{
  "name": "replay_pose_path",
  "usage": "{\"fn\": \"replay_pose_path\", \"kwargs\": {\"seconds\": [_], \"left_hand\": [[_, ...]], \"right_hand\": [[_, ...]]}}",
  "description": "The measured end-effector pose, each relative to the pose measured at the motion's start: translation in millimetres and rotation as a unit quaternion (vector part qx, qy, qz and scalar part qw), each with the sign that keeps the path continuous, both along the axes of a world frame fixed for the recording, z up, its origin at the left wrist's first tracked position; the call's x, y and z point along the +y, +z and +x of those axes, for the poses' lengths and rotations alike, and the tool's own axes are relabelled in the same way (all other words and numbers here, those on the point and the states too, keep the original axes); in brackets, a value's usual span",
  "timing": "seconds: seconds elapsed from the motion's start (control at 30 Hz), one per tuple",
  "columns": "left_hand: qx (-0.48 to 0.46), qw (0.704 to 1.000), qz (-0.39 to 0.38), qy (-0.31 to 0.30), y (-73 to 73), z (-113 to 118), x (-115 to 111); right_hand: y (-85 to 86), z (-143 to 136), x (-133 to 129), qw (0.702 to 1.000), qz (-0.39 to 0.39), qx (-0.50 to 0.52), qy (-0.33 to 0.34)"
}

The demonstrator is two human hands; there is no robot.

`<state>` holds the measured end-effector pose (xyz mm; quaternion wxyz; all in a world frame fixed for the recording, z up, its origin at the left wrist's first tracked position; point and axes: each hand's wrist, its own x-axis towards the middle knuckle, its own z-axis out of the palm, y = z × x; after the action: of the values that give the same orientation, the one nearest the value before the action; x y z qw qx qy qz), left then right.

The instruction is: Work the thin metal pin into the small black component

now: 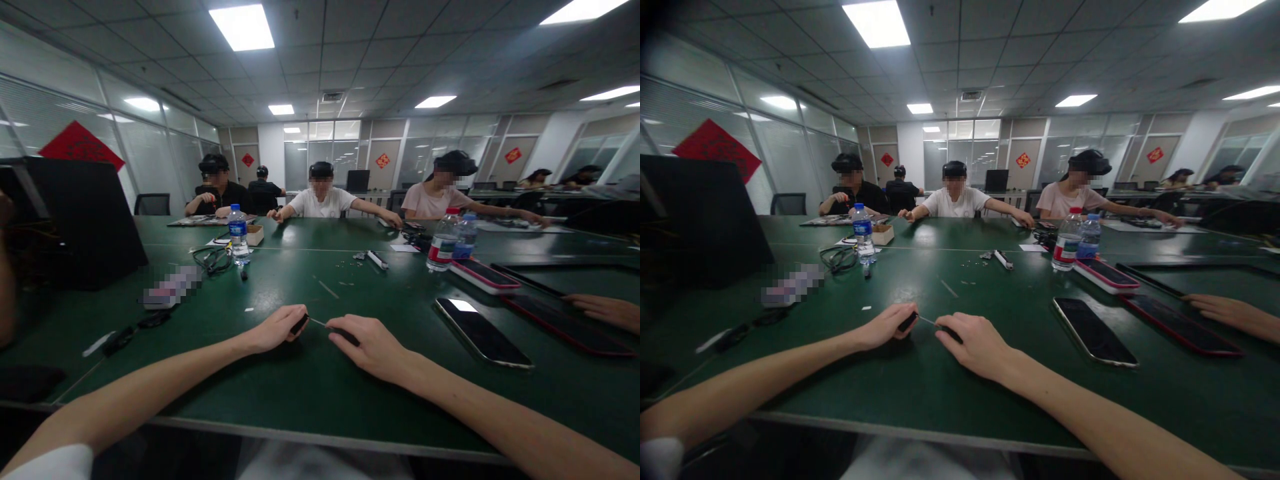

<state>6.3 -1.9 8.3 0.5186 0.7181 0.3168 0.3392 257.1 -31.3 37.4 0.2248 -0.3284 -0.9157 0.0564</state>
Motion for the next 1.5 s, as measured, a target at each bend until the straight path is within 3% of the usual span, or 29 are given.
{"fn": "replay_pose_path", "kwargs": {"seconds": [0.47, 0.97, 1.17, 1.3, 1.5], "left_hand": [[-0.057, 0.997, -0.046, 0.001, -9.3, 0.0, 11.3], [-0.124, 0.984, -0.129, -0.010, -14.8, 1.1, 14.6], [-0.092, 0.992, -0.091, -0.001, -11.3, 2.0, 10.9], [-0.009, 0.999, -0.007, 0.041, -5.4, 0.8, 5.6], [0.106, 0.987, 0.083, 0.093, 0.3, -3.1, -0.4]], "right_hand": [[-2.2, -0.5, 0.0, 0.998, 0.008, 0.041, -0.040], [-0.4, -2.5, -1.9, 0.997, -0.012, 0.069, -0.021], [1.3, -2.7, -3.6, 0.997, -0.019, 0.069, -0.016], [3.4, -3.1, -5.4, 0.997, -0.031, 0.069, -0.006], [4.3, -4.1, -6.6, 0.996, -0.057, 0.072, 0.008]]}}
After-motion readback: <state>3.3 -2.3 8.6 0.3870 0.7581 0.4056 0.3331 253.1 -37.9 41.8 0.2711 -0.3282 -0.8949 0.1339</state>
